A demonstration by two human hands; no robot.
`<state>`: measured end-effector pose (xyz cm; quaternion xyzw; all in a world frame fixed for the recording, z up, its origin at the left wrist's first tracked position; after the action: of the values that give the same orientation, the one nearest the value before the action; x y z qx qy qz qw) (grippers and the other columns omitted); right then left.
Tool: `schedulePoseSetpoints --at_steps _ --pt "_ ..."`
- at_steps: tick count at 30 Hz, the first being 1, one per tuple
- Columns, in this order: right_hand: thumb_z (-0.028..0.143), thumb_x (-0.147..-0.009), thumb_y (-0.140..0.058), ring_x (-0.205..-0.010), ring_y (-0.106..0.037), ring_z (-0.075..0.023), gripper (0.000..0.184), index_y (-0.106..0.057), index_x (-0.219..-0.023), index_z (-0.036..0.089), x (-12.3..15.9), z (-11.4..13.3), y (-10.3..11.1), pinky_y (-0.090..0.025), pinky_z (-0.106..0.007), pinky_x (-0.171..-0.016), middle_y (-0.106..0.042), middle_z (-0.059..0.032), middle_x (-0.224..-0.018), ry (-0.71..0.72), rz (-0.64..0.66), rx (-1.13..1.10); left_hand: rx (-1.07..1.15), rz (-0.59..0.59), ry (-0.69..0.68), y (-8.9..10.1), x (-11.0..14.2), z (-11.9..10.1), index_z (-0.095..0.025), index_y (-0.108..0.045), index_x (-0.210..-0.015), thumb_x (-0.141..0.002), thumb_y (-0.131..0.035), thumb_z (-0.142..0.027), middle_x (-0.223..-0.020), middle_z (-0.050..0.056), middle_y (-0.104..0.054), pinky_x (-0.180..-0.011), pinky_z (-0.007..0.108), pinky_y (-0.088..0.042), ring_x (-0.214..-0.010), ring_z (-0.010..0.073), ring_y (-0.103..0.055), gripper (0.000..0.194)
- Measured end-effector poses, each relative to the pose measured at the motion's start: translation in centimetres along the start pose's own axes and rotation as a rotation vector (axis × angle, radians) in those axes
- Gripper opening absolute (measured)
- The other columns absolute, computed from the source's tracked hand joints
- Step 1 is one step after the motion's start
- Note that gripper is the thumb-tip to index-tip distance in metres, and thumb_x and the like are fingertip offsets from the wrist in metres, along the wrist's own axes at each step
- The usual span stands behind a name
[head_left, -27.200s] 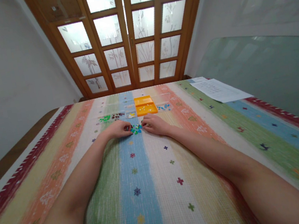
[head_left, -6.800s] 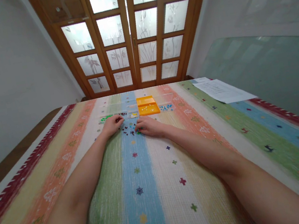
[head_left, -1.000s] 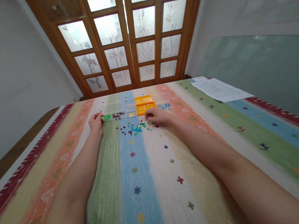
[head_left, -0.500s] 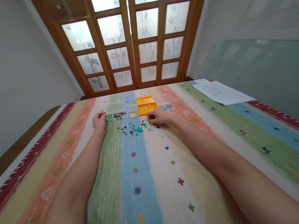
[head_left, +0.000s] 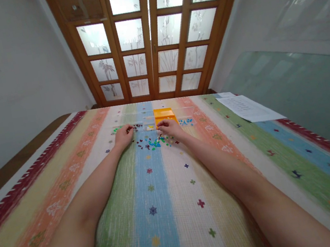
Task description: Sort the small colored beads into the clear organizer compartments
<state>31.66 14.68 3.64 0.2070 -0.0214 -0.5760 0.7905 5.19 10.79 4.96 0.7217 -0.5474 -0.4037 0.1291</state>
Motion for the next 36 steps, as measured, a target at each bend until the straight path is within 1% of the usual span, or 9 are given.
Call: schedulePoseSetpoints --at_steps 3,7,10,13,19,23,26,30,36 --pt "0.023 -0.089 -0.066 -0.096 -0.071 -0.0182 0.026 -0.071 -0.114 0.021 -0.3 -0.7 -1.1 -0.06 -0.033 -0.084 -0.076 -0.0088 -0.115 -0.068 0.04 -0.162 -0.051 0.067 -0.063 -0.9 0.3 -1.3 -0.022 -0.077 -0.1 -0.088 -0.058 -0.028 -0.084 0.004 -0.073 -0.077 0.032 -0.046 -0.076 0.0209 -0.062 0.023" --pt "0.026 -0.091 -0.068 -0.108 -0.071 -0.0178 0.041 -0.067 -0.133 0.024 -0.5 -0.8 -2.2 -0.06 -0.035 -0.093 -0.067 -0.0098 -0.14 -0.088 0.106 -0.306 -0.076 0.12 -0.13 -1.7 0.6 -2.4 -0.021 -0.076 -0.101 -0.09 -0.057 -0.027 -0.089 0.005 -0.075 -0.077 0.032 -0.046 -0.077 0.0203 -0.062 0.023" --pt "0.027 -0.091 -0.069 -0.109 -0.071 -0.0178 0.047 -0.065 -0.137 0.026 -0.7 -1.0 -1.9 -0.06 -0.036 -0.096 -0.065 -0.0089 -0.144 -0.103 0.095 -0.329 -0.091 0.132 -0.153 -1.9 0.7 -2.6 -0.021 -0.076 -0.101 -0.091 -0.056 -0.026 -0.093 0.004 -0.076 -0.076 0.031 -0.046 -0.079 0.02 -0.063 0.022" --pt "0.029 -0.09 -0.069 -0.103 -0.071 -0.0172 0.042 -0.069 -0.132 0.027 -0.9 -1.1 -0.8 -0.061 -0.036 -0.094 -0.068 -0.0071 -0.138 -0.092 0.053 -0.361 -0.109 0.138 -0.163 -2.0 0.7 -2.8 -0.021 -0.075 -0.1 -0.092 -0.056 -0.025 -0.095 0.004 -0.076 -0.076 0.031 -0.046 -0.08 0.0199 -0.063 0.021" --pt "0.029 -0.088 -0.065 -0.089 -0.071 -0.0167 0.018 -0.075 -0.102 0.022 -1.1 -1.8 1.3 -0.061 -0.032 -0.08 -0.075 -0.0061 -0.113 -0.054 -0.05 -0.276 -0.106 0.237 -0.232 -3.0 1.1 -3.8 -0.021 -0.076 -0.098 -0.092 -0.059 -0.028 -0.092 0.003 -0.074 -0.077 0.031 -0.048 -0.079 0.0188 -0.063 0.019" --pt "0.028 -0.089 -0.063 -0.082 -0.069 -0.0153 0.015 -0.074 -0.096 0.02 -0.8 -1.6 1.1 -0.058 -0.027 -0.074 -0.076 -0.0055 -0.101 -0.036 -0.041 -0.201 -0.05 0.377 -0.357 -4.2 1.8 -5.3 -0.021 -0.077 -0.096 -0.088 -0.063 -0.026 -0.096 0.003 -0.072 -0.081 0.03 -0.049 -0.083 0.0177 -0.064 0.016" --pt "0.029 -0.09 -0.063 -0.075 -0.067 -0.0148 0.015 -0.074 -0.094 0.02 -0.3 -1.4 0.7 -0.056 -0.027 -0.071 -0.076 -0.0047 -0.093 -0.042 -0.017 -0.157 -0.066 0.435 -0.429 -4.7 2.3 -5.9 -0.021 -0.077 -0.095 -0.086 -0.066 -0.025 -0.098 0.004 -0.071 -0.089 0.032 -0.05 -0.093 0.0197 -0.065 0.015" --pt "0.029 -0.089 -0.061 -0.076 -0.067 -0.0155 0.015 -0.073 -0.092 0.02 0.4 -0.5 0.2 -0.054 -0.027 -0.072 -0.074 -0.0039 -0.09 -0.01 0.02 -0.116 -0.105 0.454 -0.437 -5.1 2.3 -5.8 -0.021 -0.077 -0.096 -0.086 -0.066 -0.023 -0.098 0.005 -0.072 -0.092 0.034 -0.05 -0.096 0.0213 -0.065 0.015" --pt "0.023 -0.085 -0.056 -0.068 -0.058 -0.0144 0.017 -0.073 -0.087 0.018 1.7 1.3 0.6 -0.043 -0.024 -0.061 -0.07 -0.0024 -0.078 0.066 0.066 0.205 -0.139 0.429 -0.44 -5.1 2.2 -5.9 -0.021 -0.076 -0.091 -0.089 -0.064 -0.023 -0.094 0.005 -0.071 -0.088 0.034 -0.049 -0.093 0.0212 -0.064 0.012"
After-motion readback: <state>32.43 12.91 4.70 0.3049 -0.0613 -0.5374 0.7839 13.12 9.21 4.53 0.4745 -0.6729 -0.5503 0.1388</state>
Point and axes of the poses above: each hand's wrist, its own x-axis away from the middle knuckle, its own y-axis out of the back of the hand, z = x × y, the point moved 9 cm from there along -x, towards the middle knuckle
